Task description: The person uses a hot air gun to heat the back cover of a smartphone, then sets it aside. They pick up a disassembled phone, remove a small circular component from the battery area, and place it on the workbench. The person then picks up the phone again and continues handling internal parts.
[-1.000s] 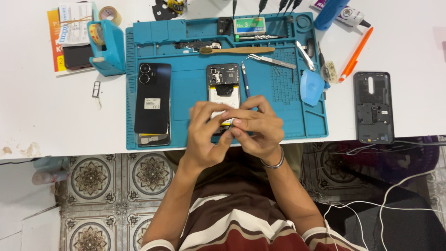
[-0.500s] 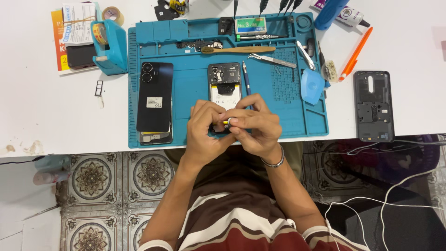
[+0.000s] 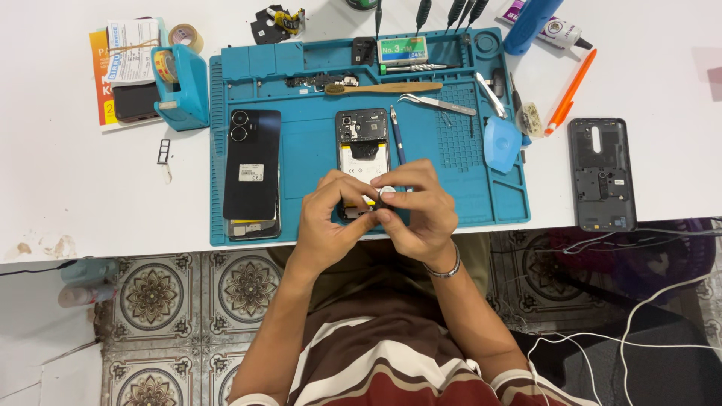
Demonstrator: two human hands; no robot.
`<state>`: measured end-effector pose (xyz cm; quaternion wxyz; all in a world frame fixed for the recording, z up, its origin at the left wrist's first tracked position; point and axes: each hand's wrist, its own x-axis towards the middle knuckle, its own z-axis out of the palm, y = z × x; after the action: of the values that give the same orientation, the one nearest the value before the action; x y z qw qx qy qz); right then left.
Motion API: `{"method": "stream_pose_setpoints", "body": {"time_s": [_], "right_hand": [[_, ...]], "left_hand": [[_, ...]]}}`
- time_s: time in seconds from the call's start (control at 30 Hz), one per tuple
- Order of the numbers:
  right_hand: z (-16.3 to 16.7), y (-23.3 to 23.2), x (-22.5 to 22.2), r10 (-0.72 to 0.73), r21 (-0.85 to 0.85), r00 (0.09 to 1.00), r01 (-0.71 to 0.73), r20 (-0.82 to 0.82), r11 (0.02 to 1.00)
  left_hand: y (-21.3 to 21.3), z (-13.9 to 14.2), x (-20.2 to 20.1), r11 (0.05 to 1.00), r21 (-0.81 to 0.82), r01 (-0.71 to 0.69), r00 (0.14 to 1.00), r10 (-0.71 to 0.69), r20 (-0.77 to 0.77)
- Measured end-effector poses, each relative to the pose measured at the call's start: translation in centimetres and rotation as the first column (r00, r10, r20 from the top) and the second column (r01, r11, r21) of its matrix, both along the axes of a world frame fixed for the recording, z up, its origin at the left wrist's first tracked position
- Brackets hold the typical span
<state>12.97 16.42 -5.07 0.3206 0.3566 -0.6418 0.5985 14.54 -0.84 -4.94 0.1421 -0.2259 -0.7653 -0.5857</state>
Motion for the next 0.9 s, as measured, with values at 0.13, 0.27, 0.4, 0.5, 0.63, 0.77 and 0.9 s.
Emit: {"method": "stream_pose_setpoints", "body": {"time_s": [0.13,0.27,0.4,0.5,0.63,0.77,0.9], "right_hand": [[0.2,-0.2,0.1,-0.023,0.047,1.0,0.023,-0.011,0.999],[-0.3,-0.1,0.2,-0.049,0.051,0.999,0.049,-0.01,0.998],[-1.1,0.2,0.1,0.014,-0.016,0.999,-0.014,0.032,1.0],[-1.6,0.1,0.1,0.075,-0.121,0.992,-0.063,0.098,0.991],[-1.9,-0.2,0.1,0.122,-0.156,0.986,-0.104,0.109,0.982],[-1.8,-0.2,-0.1,0.085,-0.102,0.995,-0.079,0.057,0.992],[-1.4,-0.2,-0.3,0.042,-0.048,0.999,-0.04,0.035,0.998]], "left_hand": [[0.0,0.4,0.0,1.0,-0.014,-0.019,0.997,0.02,0.069],[0.2,0.8,0.0,0.996,-0.086,-0.026,0.997,0.019,-0.081],[-0.1,0.8,0.2,1.0,-0.027,-0.012,0.999,0.01,-0.047],[-0.5,0.6,0.1,0.994,0.095,0.046,0.999,-0.044,-0.02],[-0.5,-0.1,0.3,0.956,0.235,0.179,0.983,-0.183,-0.001],[-0.5,-0.6,0.4,0.952,0.274,0.14,0.985,-0.163,0.063],[-0.4,-0.3,0.3,0.983,0.176,-0.057,0.984,0.026,0.176]]}}
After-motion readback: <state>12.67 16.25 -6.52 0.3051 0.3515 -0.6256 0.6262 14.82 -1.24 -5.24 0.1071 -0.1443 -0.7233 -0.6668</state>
